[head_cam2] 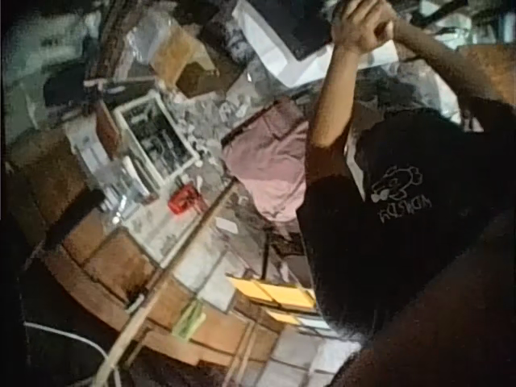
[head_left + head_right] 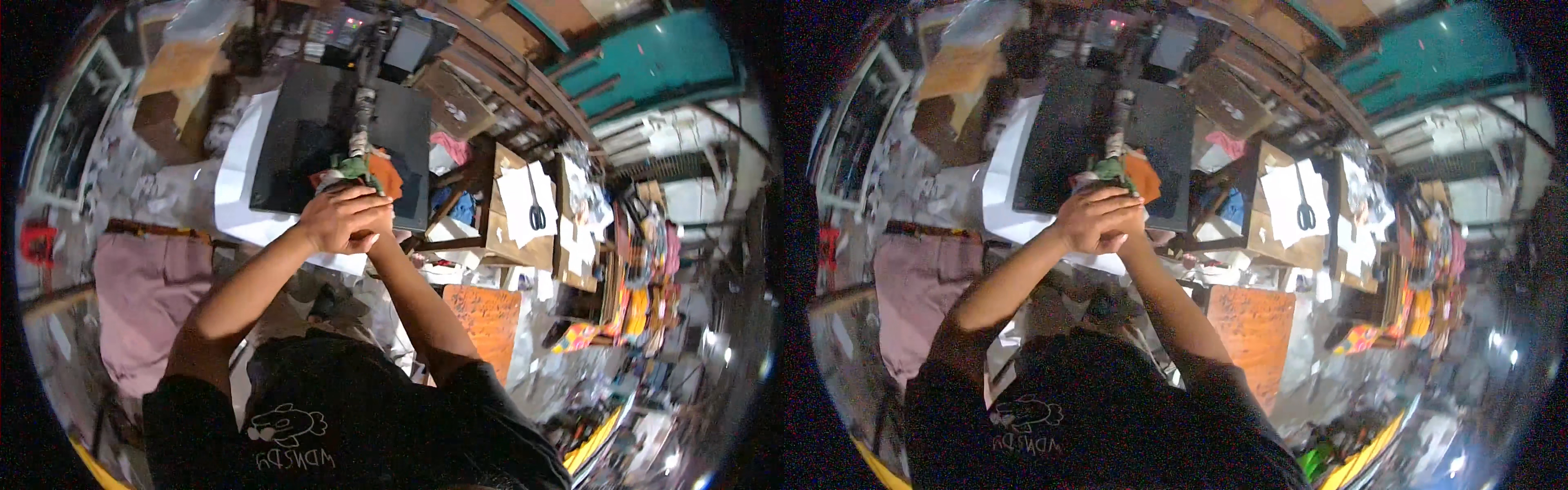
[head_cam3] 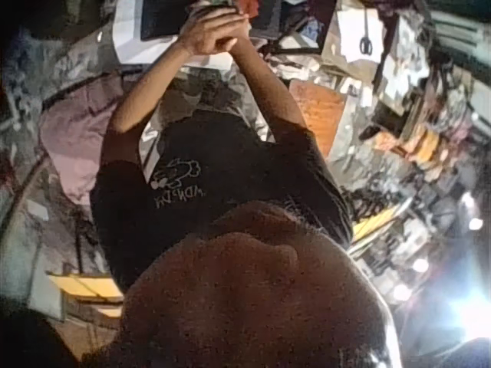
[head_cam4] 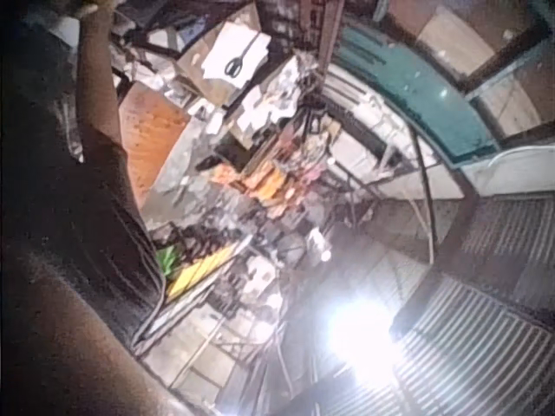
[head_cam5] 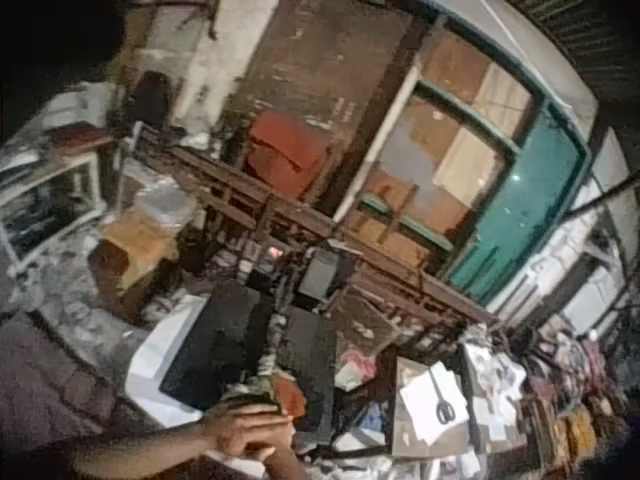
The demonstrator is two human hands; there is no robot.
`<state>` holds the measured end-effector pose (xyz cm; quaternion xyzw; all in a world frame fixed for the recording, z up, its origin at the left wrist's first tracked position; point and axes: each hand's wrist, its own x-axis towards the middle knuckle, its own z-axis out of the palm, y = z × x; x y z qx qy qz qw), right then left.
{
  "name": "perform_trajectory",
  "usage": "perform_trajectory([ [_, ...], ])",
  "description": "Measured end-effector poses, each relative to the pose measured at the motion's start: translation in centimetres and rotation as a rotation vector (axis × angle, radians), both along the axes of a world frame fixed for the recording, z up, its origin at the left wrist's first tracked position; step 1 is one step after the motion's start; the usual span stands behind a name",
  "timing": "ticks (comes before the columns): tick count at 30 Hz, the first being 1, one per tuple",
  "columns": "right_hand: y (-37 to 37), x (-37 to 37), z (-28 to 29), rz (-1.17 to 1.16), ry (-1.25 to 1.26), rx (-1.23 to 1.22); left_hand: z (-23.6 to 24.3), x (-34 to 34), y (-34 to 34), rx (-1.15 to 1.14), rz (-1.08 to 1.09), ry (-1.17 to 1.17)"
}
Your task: The person prepares a piece of pink fabric with a bunny design on a wooden table. They place a white paper sheet over the fabric, smooth it down, and wipe the surface with a cloth. The person then uses scissors to cut the white paper along the edges of the fabric design.
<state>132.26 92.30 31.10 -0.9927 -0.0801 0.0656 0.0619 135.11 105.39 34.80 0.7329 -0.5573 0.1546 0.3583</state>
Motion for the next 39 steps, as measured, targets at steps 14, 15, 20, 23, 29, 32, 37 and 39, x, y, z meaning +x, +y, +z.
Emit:
perform_trajectory([
  [14, 0.6, 0.3, 2.0, 0.047, -0.031, 0.040, 0.0, -0.5, 0.1, 0.108, 0.022, 0.030],
  [15, 0.8, 0.1, 2.2, 0.045, -0.029, 0.052, 0.2, -0.4, 0.3, 0.107, 0.024, 0.004],
  [20, 0.6, 0.0, 2.9, 0.000, -0.032, 0.070, 0.6, 0.1, -0.3, 0.148, -0.023, -0.022],
  [23, 0.5, 0.0, 3.6, 0.004, -0.042, 0.093, 1.3, -0.1, -0.3, 0.172, -0.010, 0.003],
  [29, 0.3, -0.1, 4.4, -0.018, -0.036, 0.123, 1.0, 0.2, -0.7, 0.155, -0.038, 0.014],
  [32, -0.2, 0.1, 4.1, -0.044, -0.025, 0.106, 0.8, 0.6, -1.3, 0.144, -0.059, 0.034],
  [37, 2.4, 0.3, 3.6, -0.237, 0.189, -0.372, 1.5, 0.4, -1.2, 0.128, -0.054, 0.119],
  [39, 3.4, 0.2, 2.6, -0.219, 0.191, -0.394, -0.3, 1.6, -0.1, 0.040, -0.113, 0.296],
])
